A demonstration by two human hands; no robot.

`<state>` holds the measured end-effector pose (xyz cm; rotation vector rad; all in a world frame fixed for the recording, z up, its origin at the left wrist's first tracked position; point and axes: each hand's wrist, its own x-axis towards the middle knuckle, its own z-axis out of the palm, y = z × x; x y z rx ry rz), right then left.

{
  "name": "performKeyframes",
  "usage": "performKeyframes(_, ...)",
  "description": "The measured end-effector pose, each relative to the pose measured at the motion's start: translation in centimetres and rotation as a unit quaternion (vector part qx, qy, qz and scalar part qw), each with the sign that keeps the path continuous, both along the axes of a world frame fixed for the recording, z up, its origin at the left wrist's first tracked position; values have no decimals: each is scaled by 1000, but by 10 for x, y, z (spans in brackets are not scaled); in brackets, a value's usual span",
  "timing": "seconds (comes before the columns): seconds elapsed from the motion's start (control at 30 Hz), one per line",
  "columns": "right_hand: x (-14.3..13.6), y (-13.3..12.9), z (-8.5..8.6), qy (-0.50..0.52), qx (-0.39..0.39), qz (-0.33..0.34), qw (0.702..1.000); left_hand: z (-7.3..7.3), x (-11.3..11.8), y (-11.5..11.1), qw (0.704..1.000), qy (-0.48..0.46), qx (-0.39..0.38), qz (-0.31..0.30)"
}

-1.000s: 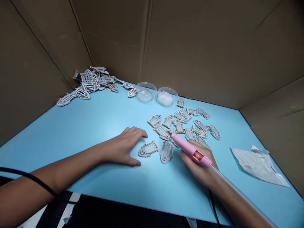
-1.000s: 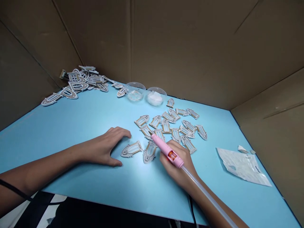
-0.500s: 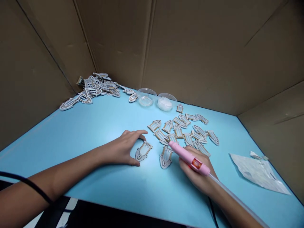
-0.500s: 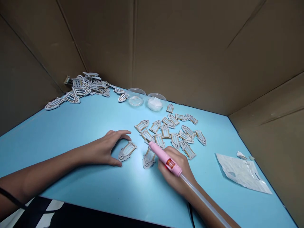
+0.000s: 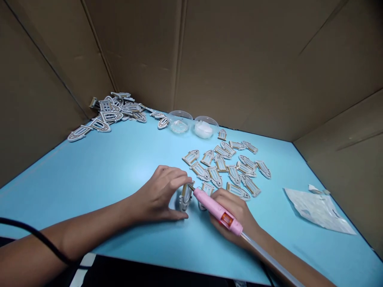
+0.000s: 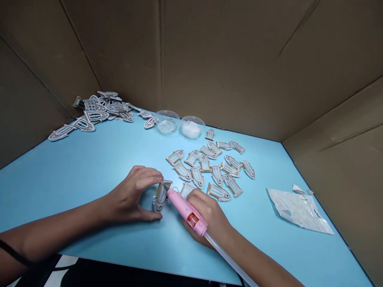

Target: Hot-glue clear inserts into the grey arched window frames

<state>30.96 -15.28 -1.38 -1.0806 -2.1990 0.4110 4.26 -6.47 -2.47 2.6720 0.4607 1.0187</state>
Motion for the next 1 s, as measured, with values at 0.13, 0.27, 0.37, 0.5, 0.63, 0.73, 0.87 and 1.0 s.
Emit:
performKeyframes(0.13,-3,1,3,-41,38,-13,998,5,1,-3,1000,-4,-18,-9)
performKeyframes(0.27,-5,1,7,-38,75,-15,996,4,-1,-2,998,-45,-46,-19)
performKeyframes(0.37,-8,1,11,-30,88,-6,996,1,-2,0,994,-74,-67,-36)
performKeyframes(0.5,-10,1,14,-31,104,-9,994,-2,-1,1,992,-92,-76,-50)
performKeyframes(0.63,-9,0,15,-24,97,-8,995,0,0,1,991,-102,-69,-51)
performKeyframes(0.73,-8,0,16,-36,108,-14,993,2,-1,1,991,-103,-69,-48)
performKeyframes(0.87,-9,0,16,-15,102,-10,995,0,-2,1,991,-103,-71,-55)
performKeyframes(1.0,-10,0,15,-19,95,-16,995,-1,-2,2,991,-101,-72,-55)
